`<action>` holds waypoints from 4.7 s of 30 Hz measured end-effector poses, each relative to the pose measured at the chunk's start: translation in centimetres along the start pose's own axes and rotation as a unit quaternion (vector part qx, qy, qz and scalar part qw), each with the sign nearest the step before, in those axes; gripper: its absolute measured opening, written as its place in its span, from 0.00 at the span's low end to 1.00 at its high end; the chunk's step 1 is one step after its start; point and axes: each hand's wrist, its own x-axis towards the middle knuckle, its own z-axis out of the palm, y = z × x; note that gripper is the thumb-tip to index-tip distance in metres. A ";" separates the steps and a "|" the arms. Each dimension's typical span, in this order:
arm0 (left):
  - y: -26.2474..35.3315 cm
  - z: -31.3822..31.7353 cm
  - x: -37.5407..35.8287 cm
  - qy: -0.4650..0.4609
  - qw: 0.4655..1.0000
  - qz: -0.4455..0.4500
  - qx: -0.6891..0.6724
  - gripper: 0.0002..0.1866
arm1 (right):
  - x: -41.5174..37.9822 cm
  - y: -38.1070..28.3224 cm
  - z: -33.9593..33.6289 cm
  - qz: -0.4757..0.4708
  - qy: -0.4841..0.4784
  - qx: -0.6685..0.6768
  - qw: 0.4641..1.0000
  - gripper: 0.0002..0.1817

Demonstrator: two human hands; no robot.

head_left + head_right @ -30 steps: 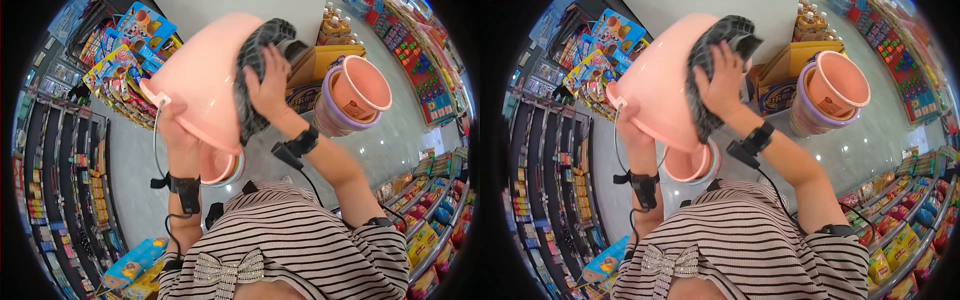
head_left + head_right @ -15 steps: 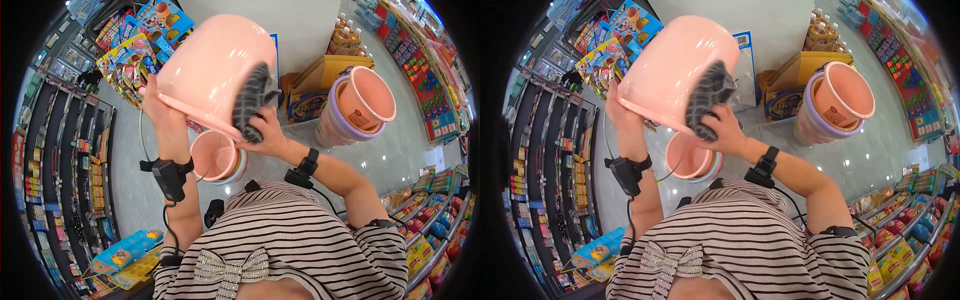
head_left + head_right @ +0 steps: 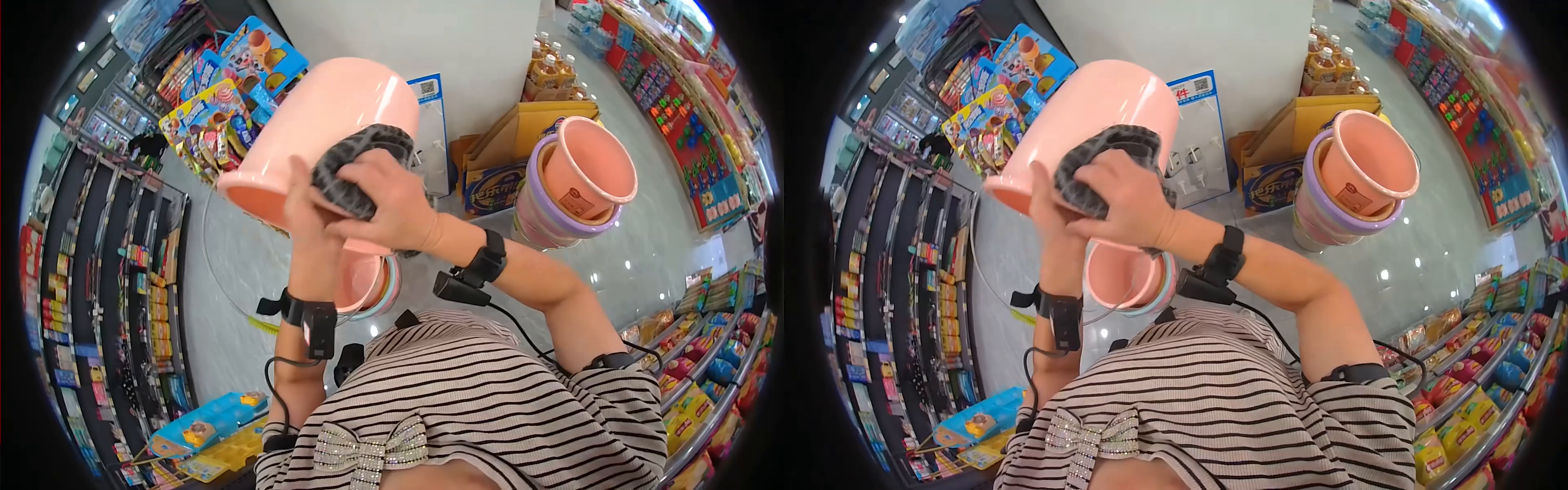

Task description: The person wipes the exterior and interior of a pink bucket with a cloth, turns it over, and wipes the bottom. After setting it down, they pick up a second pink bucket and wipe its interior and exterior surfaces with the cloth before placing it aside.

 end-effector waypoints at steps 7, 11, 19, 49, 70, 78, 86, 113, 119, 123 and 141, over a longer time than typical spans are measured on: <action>0.8 -2.5 -2.4 0.033 0.996 0.082 0.016 0.34 | 3.7 6.0 -2.4 -0.033 0.029 -0.225 0.973 0.19; 1.7 -3.0 -3.7 0.017 0.995 0.084 -0.042 0.37 | 3.3 12.1 -5.5 0.200 0.143 -0.142 0.959 0.28; 1.1 -2.9 -2.3 -0.012 0.996 0.094 0.005 0.38 | -3.6 4.6 0.1 0.102 0.095 -0.121 0.983 0.27; 6.2 -6.6 -3.5 0.106 0.947 0.290 -0.086 0.27 | 2.9 3.1 5.0 -0.058 -0.127 0.033 0.990 0.24; 9.7 -12.8 -9.8 0.126 0.942 0.299 -0.082 0.31 | 4.7 10.8 6.7 0.046 -0.159 0.101 0.981 0.30; 10.5 -11.3 -10.1 0.112 0.942 0.315 -0.030 0.35 | 0.8 10.8 10.6 0.072 -0.243 -0.115 0.960 0.28; 8.7 -13.4 -8.5 0.059 0.959 0.262 0.094 0.30 | 3.8 2.9 13.8 0.154 -0.326 -0.140 0.922 0.27; 7.4 -23.1 -13.1 -0.113 0.560 0.074 0.817 0.15 | 5.5 3.8 17.6 0.581 -0.232 0.324 0.710 0.12; 4.5 -23.5 -12.7 -0.124 0.513 0.140 0.838 0.27 | 3.5 6.8 12.7 0.593 -0.144 0.263 0.747 0.14; 2.1 -24.1 -15.3 -0.089 0.486 -0.001 0.869 0.30 | 1.2 10.6 6.2 0.564 -0.117 0.169 0.800 0.15; -8.1 -30.3 -13.5 0.034 0.624 -0.233 0.745 0.20 | -3.5 11.1 -33.3 0.343 0.500 0.055 0.793 0.09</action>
